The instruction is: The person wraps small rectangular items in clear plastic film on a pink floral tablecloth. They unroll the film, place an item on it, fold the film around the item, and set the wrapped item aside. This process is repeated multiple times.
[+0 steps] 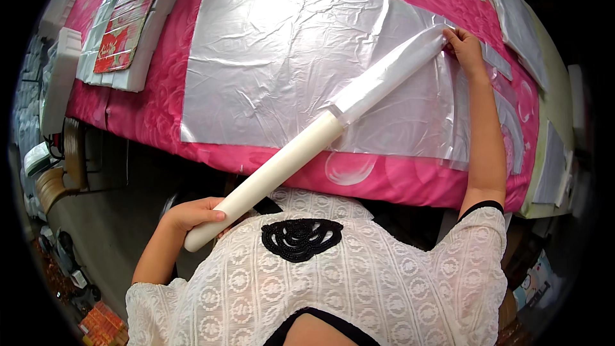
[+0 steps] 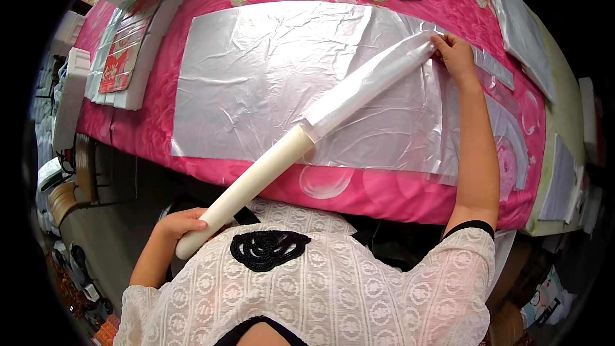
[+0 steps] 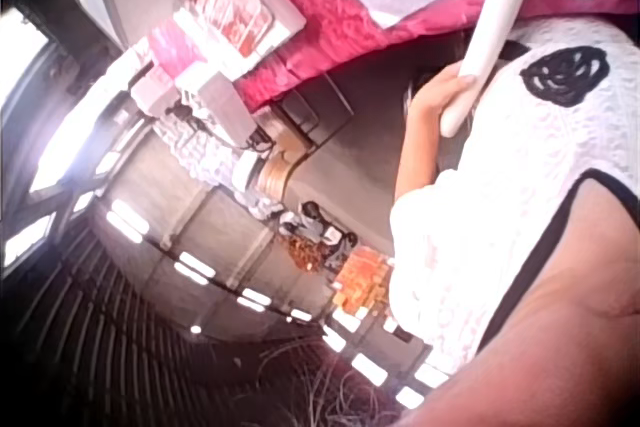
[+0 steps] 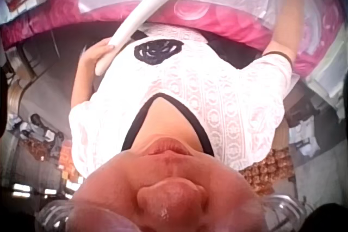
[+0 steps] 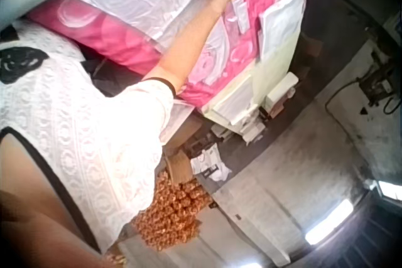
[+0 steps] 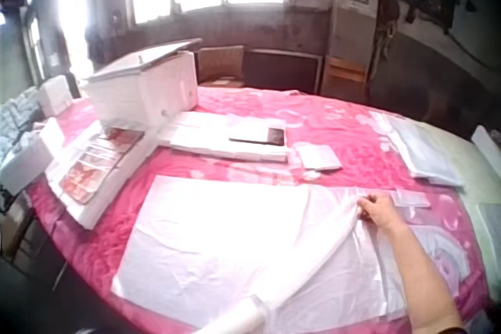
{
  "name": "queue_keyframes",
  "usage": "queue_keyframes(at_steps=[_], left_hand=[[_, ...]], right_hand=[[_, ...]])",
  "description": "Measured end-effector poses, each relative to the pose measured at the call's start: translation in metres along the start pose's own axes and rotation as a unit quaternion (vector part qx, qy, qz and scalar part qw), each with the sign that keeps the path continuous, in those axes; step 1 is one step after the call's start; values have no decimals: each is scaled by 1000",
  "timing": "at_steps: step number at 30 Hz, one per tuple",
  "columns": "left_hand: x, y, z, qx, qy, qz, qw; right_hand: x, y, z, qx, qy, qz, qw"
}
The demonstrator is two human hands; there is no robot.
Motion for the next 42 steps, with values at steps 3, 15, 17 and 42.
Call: queue_keyframes(at_steps=[3, 15, 17, 42], left_hand=[[-3, 25, 3, 32, -72, -18, 997], [87, 195, 80, 741, 245, 299, 549], [106, 186, 80, 743, 237, 440, 446], [134, 93, 106, 794, 153, 317, 495]], right_hand=[[-3, -3, -8, -25, -2, -21, 999], [-5, -54, 102, -55, -124, -106, 985], [-8, -64, 107, -102, -135, -85, 982], [-169, -85, 129, -274, -127, -295, 906]])
Point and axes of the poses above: each hand's wrist, its own x-axis towards the middle knuckle, its own z-axis out of the palm, y = z × x, the point moved 2 cm from there along x, towards the middle knuckle, and after that the axes turned 3 degrees about -y, right-handed, at the moved point
